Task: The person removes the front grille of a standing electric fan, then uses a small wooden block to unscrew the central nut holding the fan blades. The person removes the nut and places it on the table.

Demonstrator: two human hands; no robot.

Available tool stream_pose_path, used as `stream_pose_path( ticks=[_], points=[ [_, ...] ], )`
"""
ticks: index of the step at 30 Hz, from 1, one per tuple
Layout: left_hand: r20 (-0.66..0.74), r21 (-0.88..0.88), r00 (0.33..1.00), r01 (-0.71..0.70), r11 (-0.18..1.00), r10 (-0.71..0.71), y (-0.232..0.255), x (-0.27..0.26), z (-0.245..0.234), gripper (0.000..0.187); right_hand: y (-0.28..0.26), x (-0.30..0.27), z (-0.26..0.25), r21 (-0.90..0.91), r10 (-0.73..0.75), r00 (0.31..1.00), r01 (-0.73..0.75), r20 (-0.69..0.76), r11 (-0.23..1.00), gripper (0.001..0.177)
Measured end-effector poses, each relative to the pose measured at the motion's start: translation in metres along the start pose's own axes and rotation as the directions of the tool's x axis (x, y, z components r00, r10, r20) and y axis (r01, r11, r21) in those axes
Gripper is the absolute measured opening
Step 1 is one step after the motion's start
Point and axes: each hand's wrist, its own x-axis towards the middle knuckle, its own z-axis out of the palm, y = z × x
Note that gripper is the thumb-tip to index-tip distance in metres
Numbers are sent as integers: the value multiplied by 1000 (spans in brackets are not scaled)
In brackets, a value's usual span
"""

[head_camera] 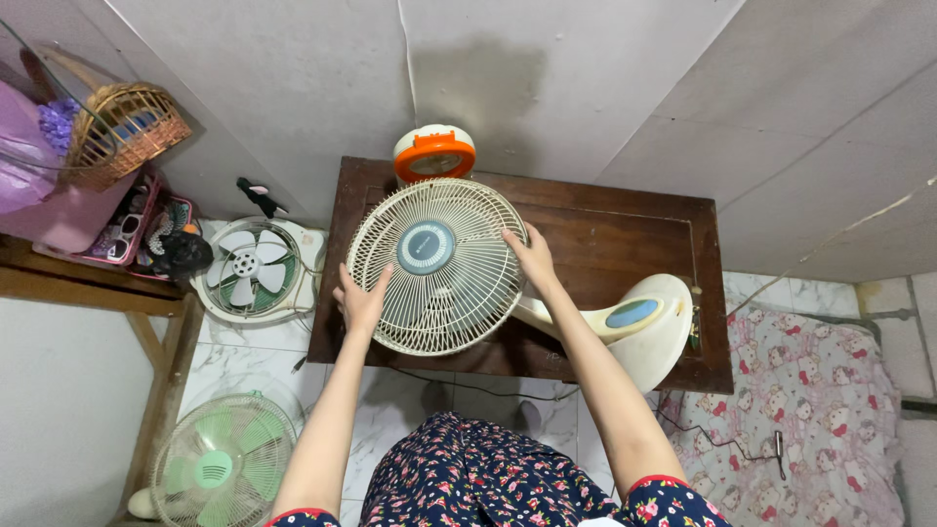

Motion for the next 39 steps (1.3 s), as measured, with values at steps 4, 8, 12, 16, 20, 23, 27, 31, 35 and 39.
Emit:
stream_pose_path(
  ticks=[4, 8, 12, 16, 20, 23, 27, 31, 35, 39],
  points=[
    [-87, -41, 996, 17, 999, -20, -7, -13, 9, 121, -7, -2, 5, 47, -31, 999, 31, 11, 998, 85],
    [-142, -67, 990, 6, 998, -16, -28, -24, 14, 119, -6, -5, 11, 27, -16, 1000, 16, 11, 1000, 92],
    [-179, -87, 984, -5, 996, -11, -42, -25, 22, 118, -6, -8, 13, -87, -30, 999, 26, -46, 996, 94],
    [-197, -85, 980, -12, 996, -5, -47, -23, 28, 116, -8, -16, 12, -116, -53, 992, 39, -113, 992, 88],
    [-186, -42, 982, -42, 998, 34, -53, -16, 27, 116, -4, -33, 15, 91, 60, 995, -53, -85, 994, 81],
    [-162, 14, 985, -53, 998, 55, -58, 0, 24, 116, -4, -44, 18, 152, 96, 992, -82, -87, 985, 79],
    [-111, 84, 991, -62, 995, 72, -70, 37, 17, 107, -9, -59, 24, 228, 118, 990, -97, -77, 969, 77],
    [-90, 57, 994, -62, 996, 67, -75, 74, 9, 100, -26, -72, 25, 252, 105, 994, -92, -39, 963, 68],
    [-40, -32, 996, -78, 996, 76, -72, 84, 6, 97, -45, -75, 23, 307, 112, 993, -101, -19, 946, 58],
    [28, -100, 992, -121, 988, 124, -66, 88, 7, 99, -58, -67, 23, 287, 132, 991, -118, -30, 951, 54]
  ],
)
